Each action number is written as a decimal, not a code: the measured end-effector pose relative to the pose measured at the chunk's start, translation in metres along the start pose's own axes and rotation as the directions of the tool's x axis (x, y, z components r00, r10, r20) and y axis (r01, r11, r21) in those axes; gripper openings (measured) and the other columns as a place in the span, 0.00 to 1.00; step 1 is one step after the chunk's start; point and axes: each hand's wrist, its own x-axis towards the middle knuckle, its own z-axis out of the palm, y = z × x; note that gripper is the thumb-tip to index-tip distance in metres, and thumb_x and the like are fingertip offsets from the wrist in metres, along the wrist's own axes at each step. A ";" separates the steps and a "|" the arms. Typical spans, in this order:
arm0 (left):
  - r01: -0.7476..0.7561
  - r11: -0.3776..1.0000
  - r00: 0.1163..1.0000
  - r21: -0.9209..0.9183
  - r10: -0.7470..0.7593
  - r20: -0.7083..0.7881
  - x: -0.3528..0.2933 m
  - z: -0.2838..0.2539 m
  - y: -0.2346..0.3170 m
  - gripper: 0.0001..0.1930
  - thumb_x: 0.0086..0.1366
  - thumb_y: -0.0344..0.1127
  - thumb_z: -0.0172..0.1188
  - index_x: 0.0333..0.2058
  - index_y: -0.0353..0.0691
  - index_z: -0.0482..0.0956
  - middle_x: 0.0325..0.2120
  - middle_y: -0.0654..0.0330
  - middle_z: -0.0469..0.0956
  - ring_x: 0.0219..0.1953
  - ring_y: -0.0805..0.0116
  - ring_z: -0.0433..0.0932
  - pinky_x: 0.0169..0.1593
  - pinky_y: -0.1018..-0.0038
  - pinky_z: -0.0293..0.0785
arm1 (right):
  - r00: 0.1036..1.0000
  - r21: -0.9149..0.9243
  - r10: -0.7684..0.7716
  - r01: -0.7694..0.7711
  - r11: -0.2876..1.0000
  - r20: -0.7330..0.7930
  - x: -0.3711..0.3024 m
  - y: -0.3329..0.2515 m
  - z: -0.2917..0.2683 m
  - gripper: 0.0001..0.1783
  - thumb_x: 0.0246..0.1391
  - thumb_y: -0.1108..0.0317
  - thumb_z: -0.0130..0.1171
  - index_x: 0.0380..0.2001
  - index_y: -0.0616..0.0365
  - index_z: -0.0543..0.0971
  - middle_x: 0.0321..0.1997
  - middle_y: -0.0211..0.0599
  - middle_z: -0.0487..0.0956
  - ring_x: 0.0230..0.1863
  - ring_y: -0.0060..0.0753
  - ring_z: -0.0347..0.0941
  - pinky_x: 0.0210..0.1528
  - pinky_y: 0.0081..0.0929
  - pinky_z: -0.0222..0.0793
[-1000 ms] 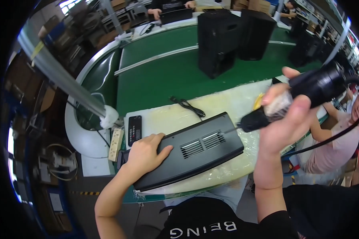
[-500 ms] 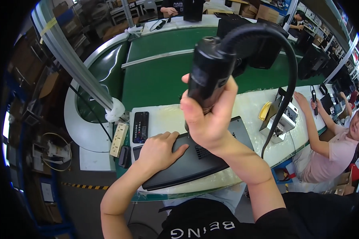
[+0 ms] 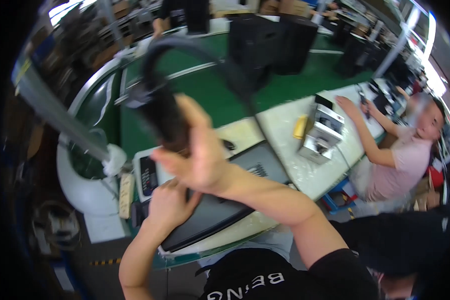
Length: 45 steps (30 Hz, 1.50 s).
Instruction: The person assembles the chassis of black electronic devices by securing screws with an electric screwdriver.
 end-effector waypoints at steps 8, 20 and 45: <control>0.111 0.993 0.992 -0.039 -0.108 0.066 0.004 -0.008 0.012 0.16 0.59 0.39 0.59 0.41 0.34 0.78 0.36 0.42 0.78 0.40 0.41 0.76 0.43 0.55 0.72 | 0.985 0.095 0.157 -0.164 0.982 0.076 0.010 -0.012 0.002 0.40 0.52 0.61 0.63 0.62 0.67 0.56 0.56 0.52 0.69 0.46 0.45 0.75 0.48 0.32 0.71; 0.361 0.272 0.674 -0.892 -0.737 0.048 -0.084 0.036 -0.106 0.28 0.71 0.55 0.40 0.29 0.36 0.78 0.28 0.59 0.78 0.30 0.69 0.74 0.41 0.75 0.69 | 0.764 -0.605 -0.254 -0.214 0.767 -0.593 -0.067 -0.029 -0.275 0.29 0.58 0.71 0.54 0.57 0.63 0.53 0.46 0.41 0.73 0.31 0.18 0.71 0.34 0.17 0.70; -0.190 0.978 0.975 -0.087 0.198 0.098 0.234 -0.045 0.195 0.33 0.59 0.58 0.55 0.47 0.27 0.73 0.38 0.40 0.79 0.41 0.45 0.79 0.47 0.61 0.74 | 0.784 -0.495 -0.349 0.061 0.867 -0.514 0.073 -0.092 -0.296 0.18 0.63 0.65 0.50 0.50 0.64 0.60 0.44 0.42 0.77 0.22 0.19 0.70 0.23 0.18 0.66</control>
